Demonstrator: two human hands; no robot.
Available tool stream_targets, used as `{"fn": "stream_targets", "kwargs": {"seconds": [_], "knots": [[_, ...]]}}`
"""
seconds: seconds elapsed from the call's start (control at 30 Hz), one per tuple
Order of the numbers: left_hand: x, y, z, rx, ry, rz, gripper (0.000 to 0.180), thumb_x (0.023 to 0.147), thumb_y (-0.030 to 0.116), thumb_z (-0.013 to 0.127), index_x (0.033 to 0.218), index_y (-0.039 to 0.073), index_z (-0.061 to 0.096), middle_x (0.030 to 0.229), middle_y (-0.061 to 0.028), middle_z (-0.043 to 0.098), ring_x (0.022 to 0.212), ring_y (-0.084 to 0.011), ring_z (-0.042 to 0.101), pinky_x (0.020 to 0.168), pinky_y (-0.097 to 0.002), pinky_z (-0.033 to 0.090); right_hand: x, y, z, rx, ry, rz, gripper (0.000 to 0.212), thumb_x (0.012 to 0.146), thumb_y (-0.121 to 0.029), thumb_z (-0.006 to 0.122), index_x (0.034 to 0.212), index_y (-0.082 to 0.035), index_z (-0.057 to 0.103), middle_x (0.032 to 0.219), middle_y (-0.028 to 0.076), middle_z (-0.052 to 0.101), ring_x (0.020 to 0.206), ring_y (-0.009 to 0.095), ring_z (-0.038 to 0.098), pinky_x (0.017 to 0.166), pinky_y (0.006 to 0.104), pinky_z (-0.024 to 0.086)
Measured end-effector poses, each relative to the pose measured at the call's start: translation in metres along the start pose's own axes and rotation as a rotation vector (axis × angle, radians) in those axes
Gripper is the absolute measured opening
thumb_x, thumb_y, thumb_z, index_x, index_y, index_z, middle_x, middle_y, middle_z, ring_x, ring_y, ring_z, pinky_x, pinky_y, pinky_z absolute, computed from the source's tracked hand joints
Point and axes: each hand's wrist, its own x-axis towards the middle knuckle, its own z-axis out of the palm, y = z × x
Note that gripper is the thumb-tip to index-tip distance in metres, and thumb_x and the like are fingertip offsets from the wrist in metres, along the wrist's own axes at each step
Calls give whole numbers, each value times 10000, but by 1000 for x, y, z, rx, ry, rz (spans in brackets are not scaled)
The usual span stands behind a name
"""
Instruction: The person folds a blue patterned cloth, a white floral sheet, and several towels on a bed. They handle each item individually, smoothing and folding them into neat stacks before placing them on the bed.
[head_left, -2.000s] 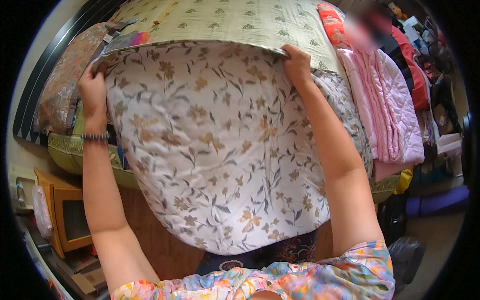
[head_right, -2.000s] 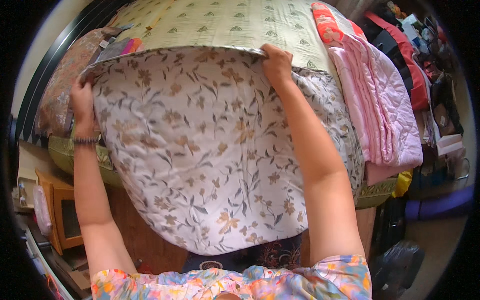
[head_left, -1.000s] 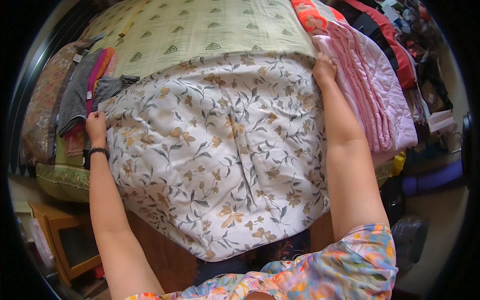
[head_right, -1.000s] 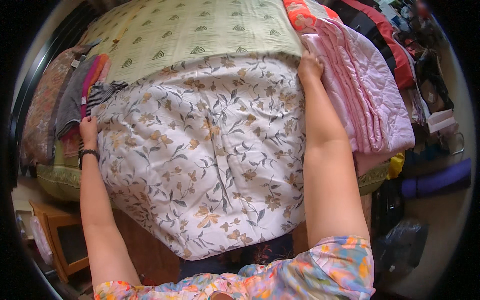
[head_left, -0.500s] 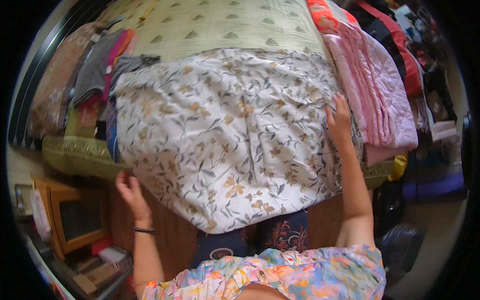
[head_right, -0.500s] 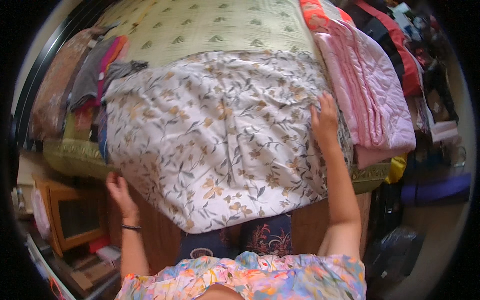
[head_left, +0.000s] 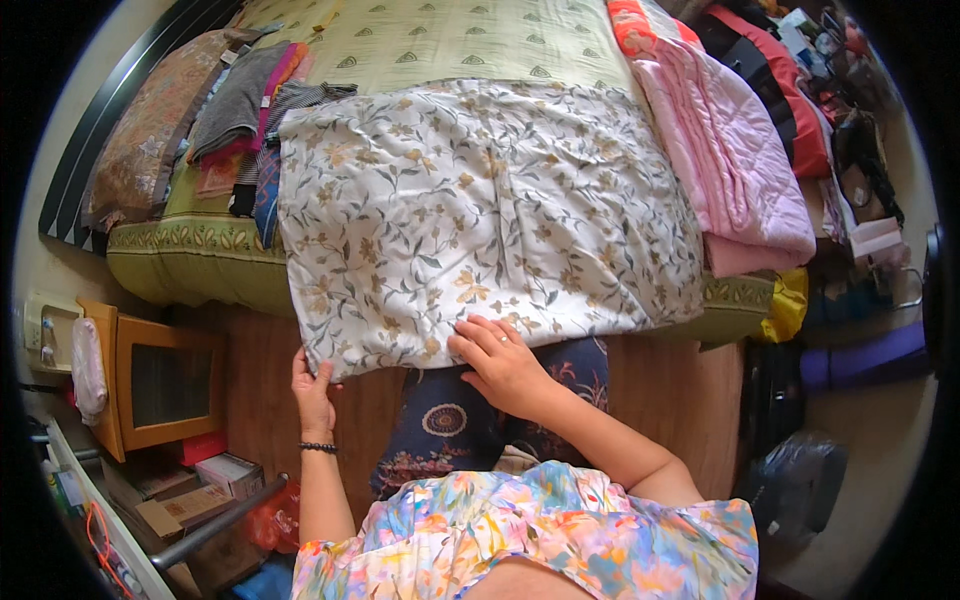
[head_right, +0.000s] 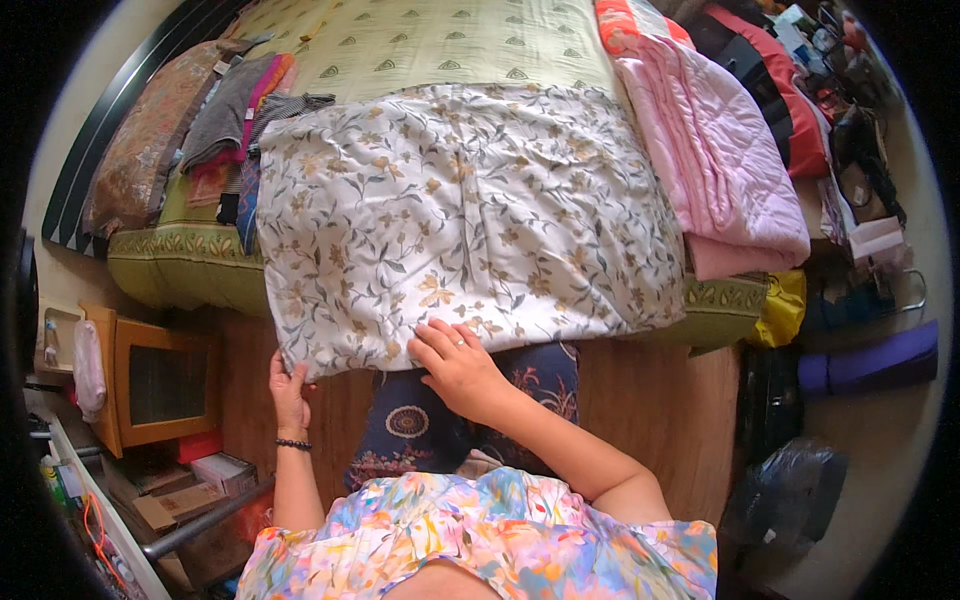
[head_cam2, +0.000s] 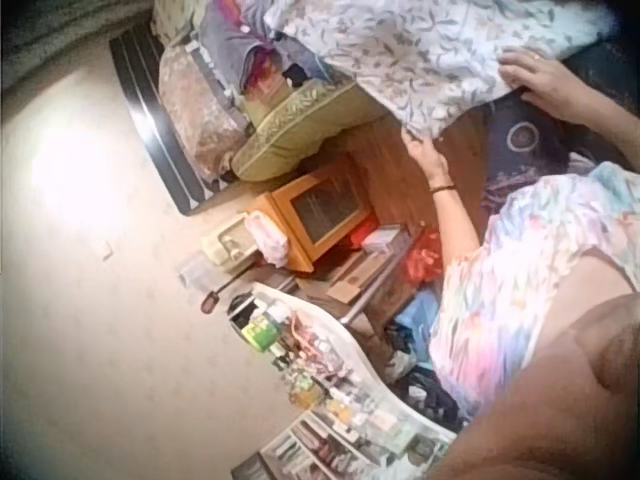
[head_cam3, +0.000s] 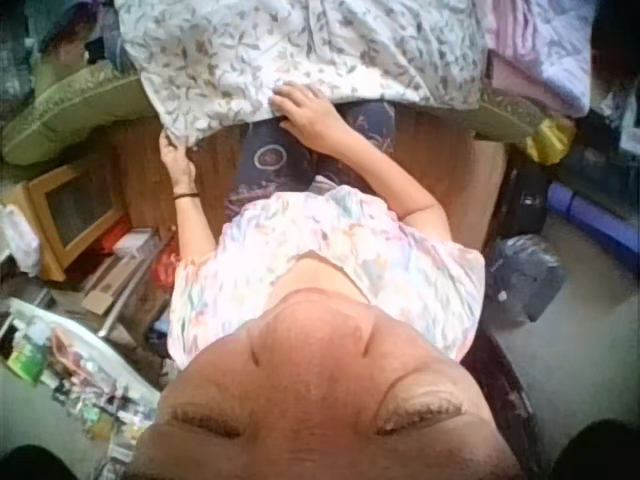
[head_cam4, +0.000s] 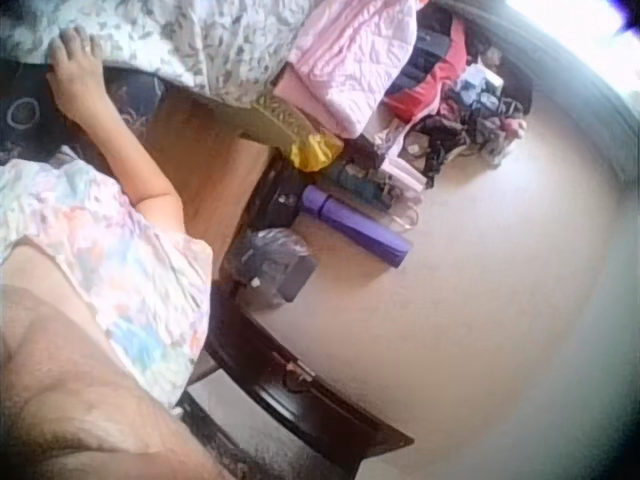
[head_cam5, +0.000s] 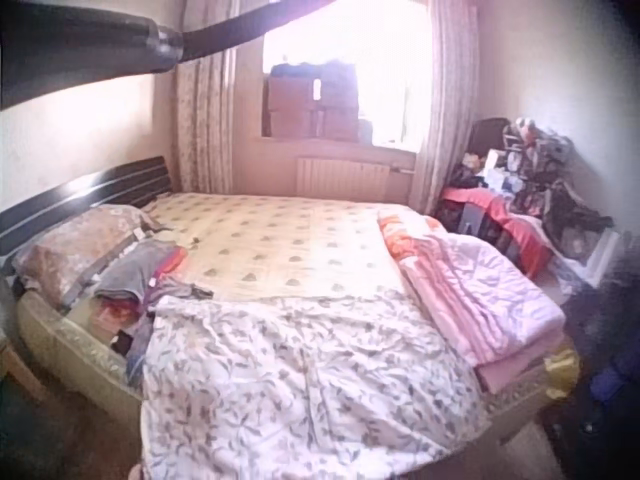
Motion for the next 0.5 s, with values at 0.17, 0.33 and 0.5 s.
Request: {"fn": "stream_targets", "kwargs": {"seconds": [0.17,0.33,0.5], "knots": [[0,16,-10,62,4,-5,470,856,106,635,1283,38,450,1046,-30,612,705,-68,576,491,-168,446,6,-20,16,-31,61,-59,518,712,-118,688,1182,-53,482,1226,113,480,1216,296,419,992,445,318],[-2,33,-12,-154,-164,-207,308,855,131,651,1123,22,544,885,0,608,585,-34,516,475,-150,434,18,-31,25,-113,60,-117,459,734,-151,672,1146,-39,503,1174,119,508,1180,295,449,968,448,335],[-3,49,-26,-13,-340,-281,266,841,160,675,1051,36,570,808,12,610,586,-33,528,495,-149,435,29,-34,31,-211,82,-179,411,758,-162,632,1121,-9,513,1078,115,540,1084,278,501,897,428,369]]}}
